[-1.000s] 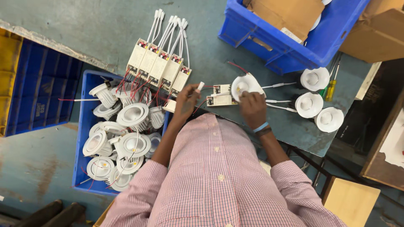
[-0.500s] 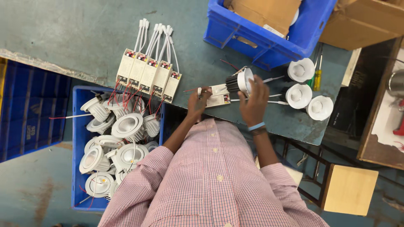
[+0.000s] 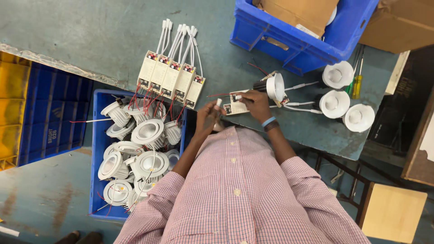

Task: The person assembles LED downlight fixtures by connecting wires from the light housing to small power driver units. They repeatedly pick up a light, connect the wires, and place the assembled unit into a blue crate.

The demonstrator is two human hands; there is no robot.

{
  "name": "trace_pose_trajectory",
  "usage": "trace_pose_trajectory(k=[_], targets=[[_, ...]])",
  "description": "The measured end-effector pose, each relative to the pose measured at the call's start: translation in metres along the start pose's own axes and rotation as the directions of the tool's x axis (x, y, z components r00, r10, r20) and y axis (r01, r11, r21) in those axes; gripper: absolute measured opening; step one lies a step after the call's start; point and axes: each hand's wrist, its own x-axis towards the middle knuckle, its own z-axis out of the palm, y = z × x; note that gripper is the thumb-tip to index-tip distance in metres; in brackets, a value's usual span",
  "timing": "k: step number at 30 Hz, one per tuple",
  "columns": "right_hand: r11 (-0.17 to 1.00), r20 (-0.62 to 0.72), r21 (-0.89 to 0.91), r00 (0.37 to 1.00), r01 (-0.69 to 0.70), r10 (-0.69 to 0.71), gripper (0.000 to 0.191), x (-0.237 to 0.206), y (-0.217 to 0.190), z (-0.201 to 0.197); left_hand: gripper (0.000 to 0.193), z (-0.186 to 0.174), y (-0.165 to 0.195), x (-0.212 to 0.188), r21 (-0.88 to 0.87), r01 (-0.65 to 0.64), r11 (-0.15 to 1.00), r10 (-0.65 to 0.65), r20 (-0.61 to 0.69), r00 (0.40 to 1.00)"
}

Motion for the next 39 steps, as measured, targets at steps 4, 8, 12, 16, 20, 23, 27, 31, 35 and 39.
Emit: trace_pose_trajectory(k=[4, 8, 12, 16, 20, 23, 27, 31, 35, 39], targets=[[0.988, 0.032, 0.002, 0.988, 0.154, -0.154, 0.037, 0.000, -0.007, -0.006, 0.027, 0.010, 0.006, 0.016, 0.369, 0.030, 0.929, -0.028, -0.010, 1.000], [0.960, 0.004, 0.279, 1.000, 0.025, -0.027, 0.035, -0.003, -0.008, -0.005, 0.026, 0.015, 0.013, 0.028, 0.453, -0.152, 0.879, 0.139, 0.062, 0.988], [0.892, -0.072, 0.450, 0.993, -0.047, 0.089, 0.020, -0.004, -0.001, -0.001, 0.030, 0.014, 0.016, 0.028, 0.434, 0.020, 0.901, -0.032, 0.022, 0.999], [0.927, -0.064, 0.376, 0.998, 0.007, 0.019, 0.016, -0.002, 0.004, -0.001, 0.029, 0.014, 0.013, 0.024, 0.340, -0.144, 0.929, 0.109, 0.121, 0.987], [0.947, -0.053, 0.315, 0.998, 0.060, -0.045, 0.013, 0.001, 0.005, -0.003, 0.032, 0.019, 0.009, 0.023, 0.418, -0.185, 0.889, 0.157, 0.099, 0.983], [0.956, -0.036, 0.285, 0.998, 0.064, -0.056, 0.014, 0.002, 0.004, -0.005, 0.029, 0.024, 0.007, 0.023, 0.463, -0.133, 0.876, 0.119, 0.060, 0.991], [0.976, -0.056, 0.190, 0.993, 0.108, -0.099, 0.017, 0.003, 0.004, -0.006, 0.026, 0.027, 0.005, 0.024, 0.514, -0.153, 0.844, 0.144, 0.058, 0.988], [0.989, -0.056, 0.090, 0.992, 0.115, -0.110, 0.019, 0.004, 0.005, -0.007, 0.025, 0.028, 0.006, 0.025, 0.561, -0.207, 0.802, 0.191, 0.088, 0.978], [0.960, -0.040, -0.101, 0.963, 0.262, -0.267, 0.022, 0.003, 0.005, -0.006, 0.018, 0.033, 0.008, 0.025, 0.668, -0.204, 0.716, 0.194, 0.090, 0.977], [0.985, -0.061, -0.043, 0.983, 0.169, -0.172, 0.019, 0.002, 0.004, -0.005, 0.016, 0.038, 0.008, 0.030, 0.621, -0.195, 0.760, 0.211, 0.048, 0.976]])
